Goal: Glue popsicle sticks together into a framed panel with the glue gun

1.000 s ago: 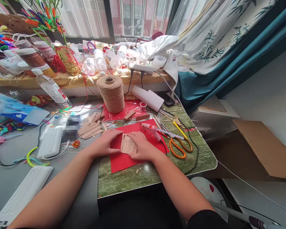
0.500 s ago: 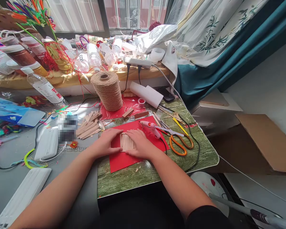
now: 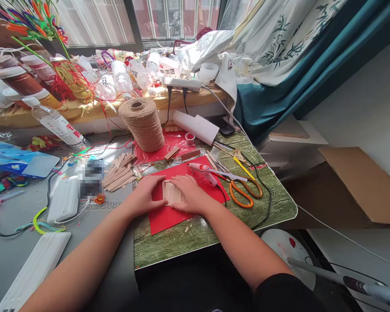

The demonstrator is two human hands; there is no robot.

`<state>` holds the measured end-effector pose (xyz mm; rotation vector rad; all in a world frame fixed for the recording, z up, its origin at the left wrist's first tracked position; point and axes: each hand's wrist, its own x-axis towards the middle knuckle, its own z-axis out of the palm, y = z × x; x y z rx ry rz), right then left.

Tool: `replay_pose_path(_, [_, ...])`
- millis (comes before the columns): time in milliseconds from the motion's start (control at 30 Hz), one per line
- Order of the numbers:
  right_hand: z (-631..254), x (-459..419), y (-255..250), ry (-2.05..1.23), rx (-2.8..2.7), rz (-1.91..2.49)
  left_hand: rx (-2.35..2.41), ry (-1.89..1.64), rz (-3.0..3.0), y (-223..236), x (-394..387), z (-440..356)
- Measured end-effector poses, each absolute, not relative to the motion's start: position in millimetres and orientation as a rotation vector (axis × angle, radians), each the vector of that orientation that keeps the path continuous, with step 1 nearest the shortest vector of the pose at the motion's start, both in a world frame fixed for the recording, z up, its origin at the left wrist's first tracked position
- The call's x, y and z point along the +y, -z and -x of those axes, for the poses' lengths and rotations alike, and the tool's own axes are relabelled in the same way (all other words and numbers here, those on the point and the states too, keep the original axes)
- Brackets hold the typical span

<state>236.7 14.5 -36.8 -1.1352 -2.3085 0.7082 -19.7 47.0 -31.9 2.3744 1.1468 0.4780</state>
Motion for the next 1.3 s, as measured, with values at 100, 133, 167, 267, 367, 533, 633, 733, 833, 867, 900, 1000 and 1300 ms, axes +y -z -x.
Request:
replay_pose_path(100, [-237, 15, 38, -0.707, -2.308, 1.136, 1.143, -0.485, -2.378, 30, 45, 19])
replay_pose_path(133, [-237, 15, 38, -0.708, -2.307, 1.138, 1.143, -0.488, -2.381, 29, 44, 19])
replay_pose_path(167, [-237, 15, 38, -0.709, -2.306, 1.139, 1.140, -0.491, -2.386, 29, 44, 19])
replay_pose_path(267, [-236, 15, 39, -0.708, -2.306, 1.138, 1.119, -0.507, -2.397, 29, 43, 19])
replay_pose_path(367, [-236, 15, 38, -0.703, -2.307, 1.131, 1.107, -0.502, -2.383, 32, 45, 19])
replay_pose_path(533, [-237, 15, 37, -0.730, -2.303, 1.126, 1.095, -0.432, -2.363, 29, 48, 21])
replay_pose_path(633, [-237, 15, 38, -0.733, -2.304, 1.117, 1.074, -0.396, -2.392, 25, 48, 22])
replay_pose_path(733, [-237, 16, 39, -0.730, -2.303, 1.119, 1.082, -0.384, -2.411, 26, 48, 22])
replay_pose_path(833, [-237, 16, 39, -0.728, -2.299, 1.110, 1.077, -0.389, -2.422, 26, 49, 22])
replay_pose_path(867, [-237, 16, 40, -0.728, -2.297, 1.105, 1.069, -0.394, -2.423, 26, 49, 22])
replay_pose_path(900, [-237, 16, 41, -0.728, -2.295, 1.102, 1.060, -0.397, -2.424, 26, 49, 22])
replay_pose_path(1000, [-238, 17, 44, -0.720, -2.291, 1.097, 1.040, -0.386, -2.424, 23, 49, 23])
replay_pose_path(1300, [-239, 18, 50, -0.729, -2.263, 1.070, 1.035, -0.366, -2.415, 26, 49, 23])
